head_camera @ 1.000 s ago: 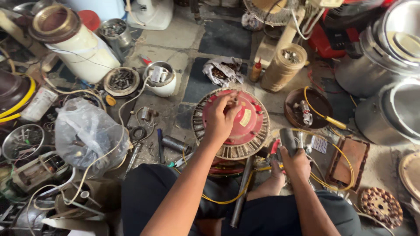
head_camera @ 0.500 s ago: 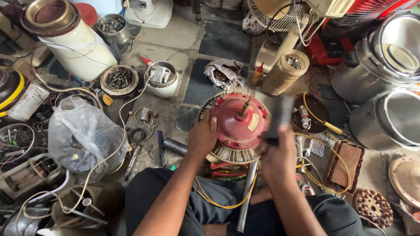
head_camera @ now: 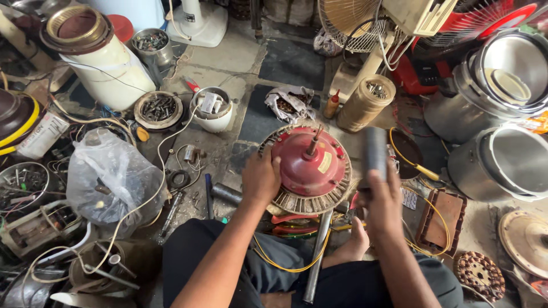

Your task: The person is repairing a red electrical motor stator while sitting on the floor. They use a hammer to tap a metal component into the center of the stator and a screwdriver to adjust parts. The workspace is cluttered with various tools and electrical components.

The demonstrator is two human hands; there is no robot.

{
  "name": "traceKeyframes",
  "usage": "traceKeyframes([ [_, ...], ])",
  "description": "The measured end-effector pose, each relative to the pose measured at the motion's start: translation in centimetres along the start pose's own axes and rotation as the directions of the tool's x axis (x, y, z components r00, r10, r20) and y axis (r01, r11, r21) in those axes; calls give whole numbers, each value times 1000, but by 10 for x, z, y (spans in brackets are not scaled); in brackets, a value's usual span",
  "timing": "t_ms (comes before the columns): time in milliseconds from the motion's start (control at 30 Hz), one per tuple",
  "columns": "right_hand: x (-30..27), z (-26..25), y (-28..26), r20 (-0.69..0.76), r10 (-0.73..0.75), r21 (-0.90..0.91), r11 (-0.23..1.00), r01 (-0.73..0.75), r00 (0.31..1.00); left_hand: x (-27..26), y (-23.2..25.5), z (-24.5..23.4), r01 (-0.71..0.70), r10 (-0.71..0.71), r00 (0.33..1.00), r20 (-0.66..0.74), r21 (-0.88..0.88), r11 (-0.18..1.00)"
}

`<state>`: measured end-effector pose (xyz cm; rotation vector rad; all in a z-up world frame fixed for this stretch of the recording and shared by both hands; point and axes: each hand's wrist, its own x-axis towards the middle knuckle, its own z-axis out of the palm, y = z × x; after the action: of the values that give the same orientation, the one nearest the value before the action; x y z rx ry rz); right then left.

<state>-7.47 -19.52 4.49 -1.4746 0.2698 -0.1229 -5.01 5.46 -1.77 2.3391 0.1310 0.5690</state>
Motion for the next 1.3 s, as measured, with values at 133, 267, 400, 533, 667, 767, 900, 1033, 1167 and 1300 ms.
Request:
traceKeyframes([
  [133,3,-58,39,-143,7,82,997,4,990,8,37,11,-317,290,942,-171,-159,935],
  [267,-6,-100,113,-223,237,76,971,-226,945,18,57,36,-293,247,954,-170,-356,887],
  [400,7,-109,150,-141,339,-67,934,-351,930,19,51,55,-275,179,945,-275,-367,889],
  [533,6,-96,147,-85,276,-187,939,-288,957,18,55,58,-214,109,952,-286,-368,905],
  [667,2,-94,138,-100,256,-301,913,-274,962,19,52,61,-204,78,953,-294,-428,880],
  [767,2,-96,140,-111,290,-269,912,-309,951,21,52,67,-162,7,944,-329,-446,880],
  [900,14,-108,164,-135,291,-320,892,-319,947,26,54,70,-106,-62,939,-339,-453,885],
  [1033,35,-125,199,-76,-62,-786,618,-21,995,27,55,68,-197,35,944,-329,-473,859],
  [1167,63,-132,224,-87,-76,-939,338,-56,993,17,48,64,-191,105,970,-218,-423,886],
  [1300,88,-141,247,-84,-77,-951,303,-57,993,18,41,69,-290,140,921,-363,-401,869],
])
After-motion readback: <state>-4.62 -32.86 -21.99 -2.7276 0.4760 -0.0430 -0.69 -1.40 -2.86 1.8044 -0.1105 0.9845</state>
